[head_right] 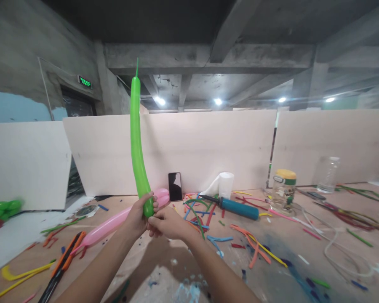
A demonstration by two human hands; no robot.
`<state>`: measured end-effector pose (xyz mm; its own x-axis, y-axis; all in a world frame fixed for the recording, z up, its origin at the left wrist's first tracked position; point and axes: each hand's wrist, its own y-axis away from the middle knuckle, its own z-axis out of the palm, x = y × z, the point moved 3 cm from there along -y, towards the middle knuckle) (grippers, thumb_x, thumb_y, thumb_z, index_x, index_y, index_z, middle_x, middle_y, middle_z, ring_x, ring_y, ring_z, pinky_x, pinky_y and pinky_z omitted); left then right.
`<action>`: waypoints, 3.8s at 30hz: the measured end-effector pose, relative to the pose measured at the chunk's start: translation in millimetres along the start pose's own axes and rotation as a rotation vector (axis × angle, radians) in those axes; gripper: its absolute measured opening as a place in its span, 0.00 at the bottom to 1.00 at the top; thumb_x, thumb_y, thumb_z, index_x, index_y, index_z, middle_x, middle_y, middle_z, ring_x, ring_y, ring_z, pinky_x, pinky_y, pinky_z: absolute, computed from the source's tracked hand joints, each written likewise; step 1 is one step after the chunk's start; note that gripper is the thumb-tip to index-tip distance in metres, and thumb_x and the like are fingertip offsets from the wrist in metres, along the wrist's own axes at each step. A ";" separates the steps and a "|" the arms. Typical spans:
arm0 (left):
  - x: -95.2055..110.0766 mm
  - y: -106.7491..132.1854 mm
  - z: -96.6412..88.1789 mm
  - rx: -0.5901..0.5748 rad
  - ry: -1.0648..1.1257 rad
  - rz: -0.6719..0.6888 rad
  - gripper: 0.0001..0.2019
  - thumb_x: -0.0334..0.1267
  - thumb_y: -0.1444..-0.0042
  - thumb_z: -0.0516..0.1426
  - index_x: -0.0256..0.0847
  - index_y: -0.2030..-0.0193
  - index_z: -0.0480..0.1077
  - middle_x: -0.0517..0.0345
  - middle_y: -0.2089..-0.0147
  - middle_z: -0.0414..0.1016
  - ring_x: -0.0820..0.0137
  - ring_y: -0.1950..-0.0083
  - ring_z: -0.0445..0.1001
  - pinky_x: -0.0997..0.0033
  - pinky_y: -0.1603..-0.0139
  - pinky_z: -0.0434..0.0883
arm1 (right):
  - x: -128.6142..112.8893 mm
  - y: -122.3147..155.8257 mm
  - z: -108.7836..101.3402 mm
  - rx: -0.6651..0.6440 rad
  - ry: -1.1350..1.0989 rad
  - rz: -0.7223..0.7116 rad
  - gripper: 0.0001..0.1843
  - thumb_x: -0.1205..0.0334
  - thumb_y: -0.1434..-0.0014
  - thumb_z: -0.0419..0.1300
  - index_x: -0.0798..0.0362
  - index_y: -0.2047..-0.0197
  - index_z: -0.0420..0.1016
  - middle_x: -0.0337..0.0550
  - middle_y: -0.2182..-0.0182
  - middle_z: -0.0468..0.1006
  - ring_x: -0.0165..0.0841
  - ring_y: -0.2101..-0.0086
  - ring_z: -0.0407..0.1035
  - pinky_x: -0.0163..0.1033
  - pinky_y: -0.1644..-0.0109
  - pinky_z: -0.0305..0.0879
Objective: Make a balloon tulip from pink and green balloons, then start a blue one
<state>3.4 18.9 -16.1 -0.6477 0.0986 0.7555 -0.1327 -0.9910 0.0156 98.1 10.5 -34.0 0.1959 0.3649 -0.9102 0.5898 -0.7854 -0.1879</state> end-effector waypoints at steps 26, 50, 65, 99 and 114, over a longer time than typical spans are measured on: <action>-2.6 -2.1 -4.5 -0.007 -0.026 0.015 0.10 0.37 0.53 0.60 0.35 0.76 0.64 0.62 0.83 0.64 0.78 0.82 0.62 0.81 0.82 0.62 | -5.5 3.2 0.5 -0.008 0.043 0.006 0.16 0.58 0.44 0.50 0.57 0.76 0.71 0.42 0.79 0.74 0.27 0.79 0.66 0.33 0.71 0.65; 15.0 28.6 11.3 -0.181 -0.814 0.577 0.08 0.27 0.57 0.61 0.41 0.69 0.73 0.57 0.71 0.70 0.69 0.69 0.67 0.75 0.65 0.63 | 13.7 8.4 -35.4 0.222 0.524 -0.008 0.11 0.70 0.51 0.51 0.56 0.82 0.69 0.40 0.86 0.70 0.29 0.80 0.65 0.32 0.75 0.55; 11.6 5.8 -5.6 -0.210 -0.808 0.336 0.06 0.40 0.47 0.54 0.41 0.66 0.66 0.69 0.83 0.61 0.78 0.89 0.57 0.79 0.86 0.53 | -16.9 11.5 -46.1 0.270 0.346 -0.075 0.17 0.58 0.42 0.50 0.56 0.75 0.73 0.42 0.78 0.74 0.28 0.78 0.67 0.32 0.75 0.61; 1.5 21.6 12.2 -0.369 -0.807 0.476 0.32 0.31 0.44 0.50 0.49 0.34 0.43 0.44 0.40 0.63 0.72 0.65 0.73 0.64 0.58 0.70 | -28.8 15.7 -39.9 0.553 0.631 -0.192 0.09 0.68 0.42 0.49 0.55 0.72 0.68 0.38 0.77 0.71 0.28 0.76 0.63 0.32 0.71 0.55; -11.8 7.9 -5.9 -0.034 -1.981 0.626 0.26 0.30 0.41 0.44 0.43 0.35 0.52 0.45 0.62 0.78 0.57 0.62 0.77 0.63 0.64 0.68 | -22.8 14.7 -21.8 0.496 0.901 -0.095 0.07 0.68 0.47 0.53 0.55 0.73 0.70 0.46 0.73 0.76 0.33 0.71 0.68 0.36 0.70 0.50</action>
<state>5.6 10.5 -28.8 0.8960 -0.4063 0.1793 -0.2898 -0.8408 -0.4572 119.5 1.5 -7.9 0.8000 0.5152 -0.3074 0.2844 -0.7768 -0.5618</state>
